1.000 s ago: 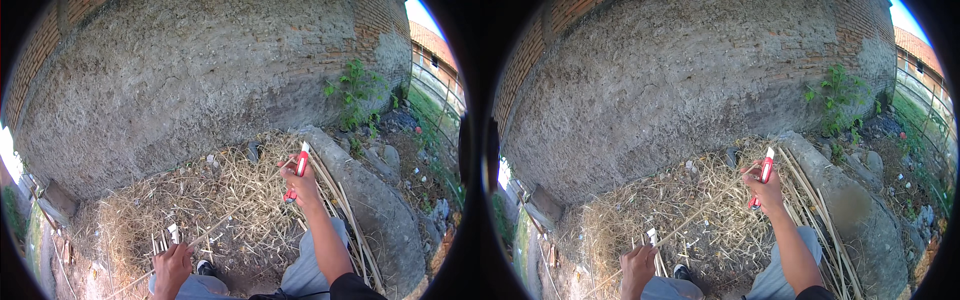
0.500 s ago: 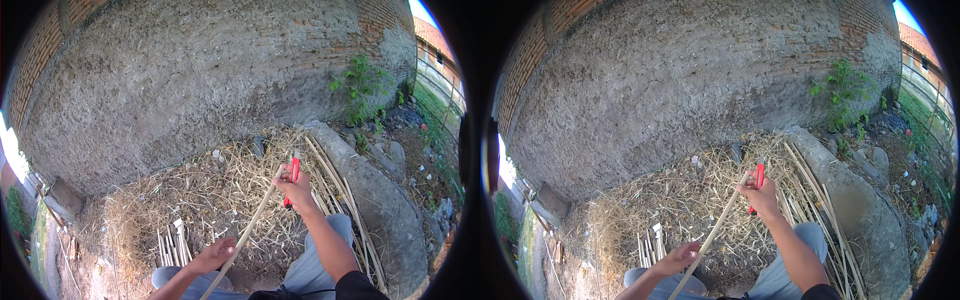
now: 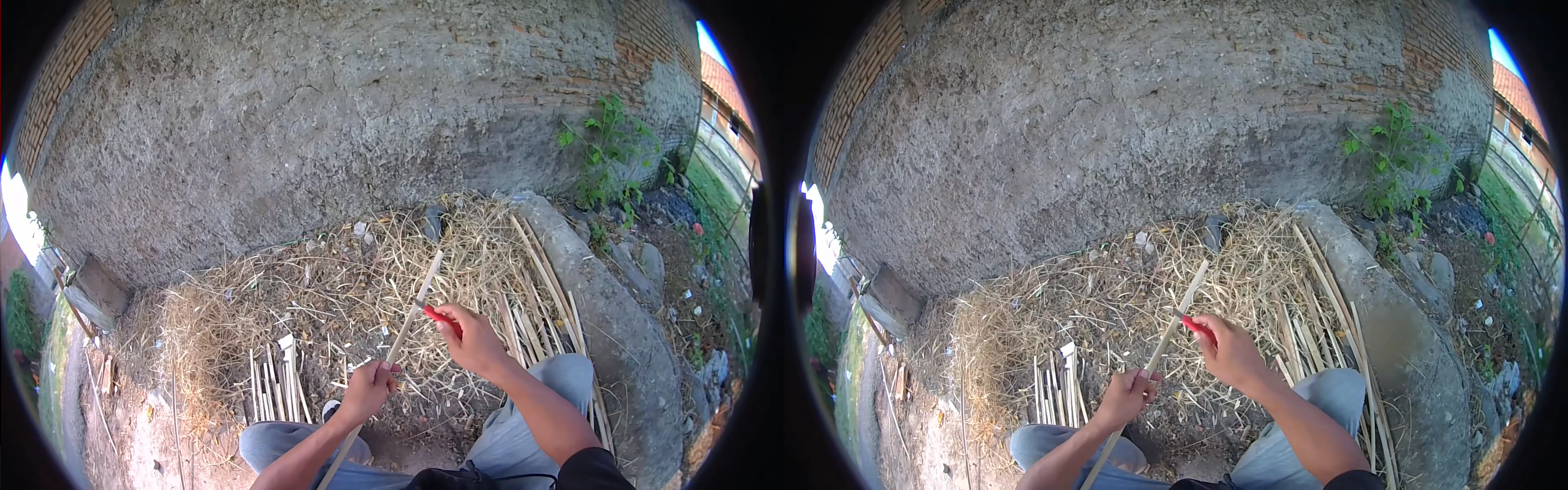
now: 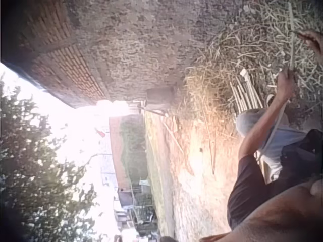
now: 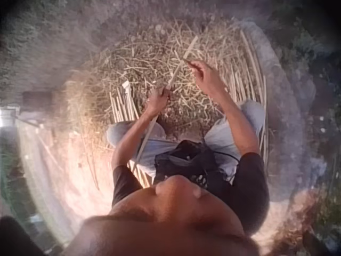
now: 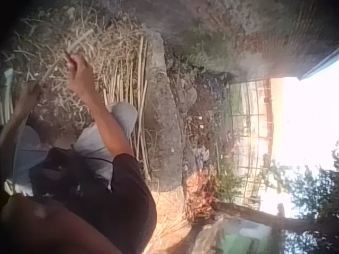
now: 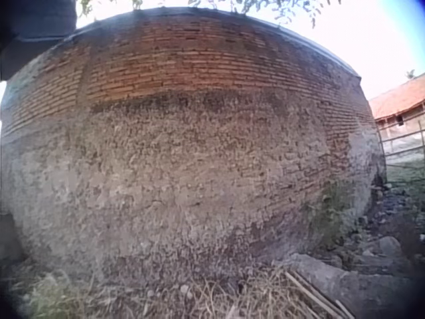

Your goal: The person shaves a bamboo strip using a utility knife and a blade, periodically bending the strip by hand.

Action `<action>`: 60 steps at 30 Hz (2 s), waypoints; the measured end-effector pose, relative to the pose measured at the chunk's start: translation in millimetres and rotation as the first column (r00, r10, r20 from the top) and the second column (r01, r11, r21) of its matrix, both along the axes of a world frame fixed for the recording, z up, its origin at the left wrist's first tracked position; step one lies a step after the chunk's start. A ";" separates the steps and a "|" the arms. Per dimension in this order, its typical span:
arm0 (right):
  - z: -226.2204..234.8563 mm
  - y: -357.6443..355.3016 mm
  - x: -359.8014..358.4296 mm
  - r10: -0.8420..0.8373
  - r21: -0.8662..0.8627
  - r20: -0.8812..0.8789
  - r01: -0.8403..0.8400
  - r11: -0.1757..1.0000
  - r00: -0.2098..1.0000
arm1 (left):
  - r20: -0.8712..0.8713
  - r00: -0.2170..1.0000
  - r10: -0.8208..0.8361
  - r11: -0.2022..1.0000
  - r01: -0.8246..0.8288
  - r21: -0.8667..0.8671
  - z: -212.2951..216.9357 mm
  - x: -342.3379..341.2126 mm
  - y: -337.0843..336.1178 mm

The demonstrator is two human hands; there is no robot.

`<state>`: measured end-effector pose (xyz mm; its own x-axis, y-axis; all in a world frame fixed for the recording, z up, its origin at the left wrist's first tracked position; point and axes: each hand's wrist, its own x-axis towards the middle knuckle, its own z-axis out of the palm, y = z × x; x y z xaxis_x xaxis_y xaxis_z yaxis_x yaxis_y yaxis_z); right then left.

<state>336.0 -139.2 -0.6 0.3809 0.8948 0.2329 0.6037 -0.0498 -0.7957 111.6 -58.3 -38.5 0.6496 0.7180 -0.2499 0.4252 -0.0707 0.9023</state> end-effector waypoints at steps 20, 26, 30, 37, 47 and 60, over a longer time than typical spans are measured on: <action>-48.4 -9.4 -54.0 0.111 0.159 0.257 -0.155 0.975 0.960 | 0.148 0.982 0.118 0.929 -0.057 -0.365 9.1 -13.3 -14.7; -60.6 -9.8 -53.9 0.135 0.219 0.285 -0.201 0.955 0.949 | 0.139 0.976 0.167 0.827 -0.062 -0.559 18.7 -18.5 -21.6; -61.7 -12.0 -58.0 0.104 0.245 0.314 -0.187 0.951 0.944 | 0.153 0.975 0.163 0.851 -0.061 -0.521 12.1 -21.6 -27.1; -68.5 -11.0 -54.4 0.055 0.250 0.324 -0.142 0.958 0.945 | 0.135 0.972 0.192 0.800 -0.076 -0.595 12.4 -16.6 -29.1; -70.4 -7.2 -45.1 -0.006 0.268 0.311 -0.082 0.960 0.951 | 0.139 0.982 0.129 0.865 -0.043 -0.500 16.5 -20.0 -32.8; -86.0 10.7 -21.5 -0.001 0.048 0.164 -0.007 0.999 0.986 | 0.078 0.988 0.136 0.865 -0.080 -0.495 13.5 -28.3 -37.8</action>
<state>314.4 -128.5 -86.5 0.3309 0.8822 0.3349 0.7261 -0.0114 -0.6875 83.3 -96.1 -25.0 0.6177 0.5889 -0.5212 0.3044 0.4321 0.8489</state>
